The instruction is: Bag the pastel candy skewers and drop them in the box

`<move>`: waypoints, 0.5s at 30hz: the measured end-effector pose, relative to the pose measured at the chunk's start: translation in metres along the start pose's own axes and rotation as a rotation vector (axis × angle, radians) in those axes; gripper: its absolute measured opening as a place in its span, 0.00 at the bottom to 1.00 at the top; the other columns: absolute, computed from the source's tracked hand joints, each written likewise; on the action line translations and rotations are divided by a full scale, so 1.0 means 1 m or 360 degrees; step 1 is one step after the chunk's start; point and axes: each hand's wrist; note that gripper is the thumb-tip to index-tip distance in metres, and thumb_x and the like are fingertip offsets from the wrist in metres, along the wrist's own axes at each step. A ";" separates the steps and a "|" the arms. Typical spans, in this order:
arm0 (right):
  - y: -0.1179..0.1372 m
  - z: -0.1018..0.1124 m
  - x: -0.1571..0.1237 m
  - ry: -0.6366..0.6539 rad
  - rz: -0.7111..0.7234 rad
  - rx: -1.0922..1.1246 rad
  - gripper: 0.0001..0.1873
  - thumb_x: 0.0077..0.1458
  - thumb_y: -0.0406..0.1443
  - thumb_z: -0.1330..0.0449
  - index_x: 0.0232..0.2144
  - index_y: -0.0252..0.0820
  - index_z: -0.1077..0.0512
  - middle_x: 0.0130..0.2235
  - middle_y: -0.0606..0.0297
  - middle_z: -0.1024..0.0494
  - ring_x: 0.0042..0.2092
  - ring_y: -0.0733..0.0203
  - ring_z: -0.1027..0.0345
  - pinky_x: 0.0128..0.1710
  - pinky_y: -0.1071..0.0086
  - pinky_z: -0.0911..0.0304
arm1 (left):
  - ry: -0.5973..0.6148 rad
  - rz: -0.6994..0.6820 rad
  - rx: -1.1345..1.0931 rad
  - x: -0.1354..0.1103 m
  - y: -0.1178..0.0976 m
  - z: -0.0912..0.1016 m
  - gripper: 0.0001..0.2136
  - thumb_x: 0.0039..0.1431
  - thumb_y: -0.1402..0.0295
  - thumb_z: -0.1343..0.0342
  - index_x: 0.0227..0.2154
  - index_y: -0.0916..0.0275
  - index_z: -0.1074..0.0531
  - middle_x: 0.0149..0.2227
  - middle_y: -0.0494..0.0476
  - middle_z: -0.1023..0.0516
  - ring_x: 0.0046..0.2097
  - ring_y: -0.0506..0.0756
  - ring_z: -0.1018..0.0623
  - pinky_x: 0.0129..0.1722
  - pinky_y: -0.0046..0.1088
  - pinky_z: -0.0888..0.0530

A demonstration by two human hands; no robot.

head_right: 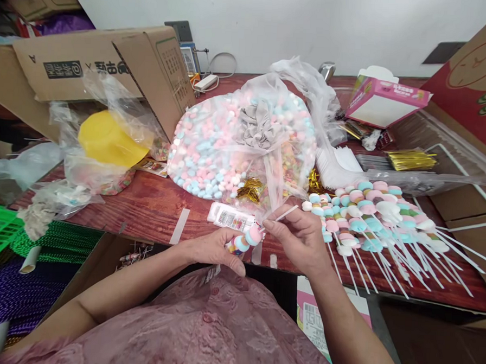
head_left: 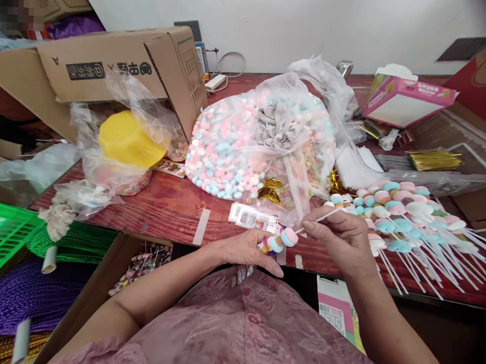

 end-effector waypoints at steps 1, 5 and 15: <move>-0.002 -0.003 0.000 -0.0056 -0.0054 -0.0023 0.07 0.53 0.38 0.33 0.25 0.44 0.24 0.23 0.67 0.23 0.24 0.64 0.31 0.23 0.71 0.36 | -0.0094 -0.0028 0.0015 0.001 0.002 0.002 0.20 0.38 0.61 0.27 0.31 0.65 0.27 0.27 0.45 0.32 0.30 0.48 0.34 0.34 0.24 0.36; -0.016 -0.007 -0.007 -0.0250 -0.0214 -0.0002 0.12 0.54 0.40 0.34 0.22 0.43 0.27 0.20 0.68 0.26 0.22 0.66 0.33 0.22 0.72 0.38 | -0.0397 -0.0203 0.0044 0.001 0.006 0.009 0.23 0.37 0.62 0.26 0.36 0.66 0.25 0.31 0.48 0.28 0.34 0.49 0.32 0.38 0.26 0.35; -0.009 -0.024 -0.008 0.0040 -0.0033 -0.0017 0.12 0.55 0.38 0.37 0.22 0.42 0.28 0.22 0.68 0.28 0.25 0.65 0.35 0.26 0.71 0.38 | -0.0117 -0.0206 0.0360 -0.002 0.001 0.007 0.16 0.45 0.62 0.30 0.31 0.65 0.29 0.28 0.46 0.32 0.31 0.48 0.34 0.33 0.25 0.36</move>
Point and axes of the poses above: each hand's wrist, its own x-axis towards the middle knuckle, its own z-axis out of the back of the hand, y = z × x
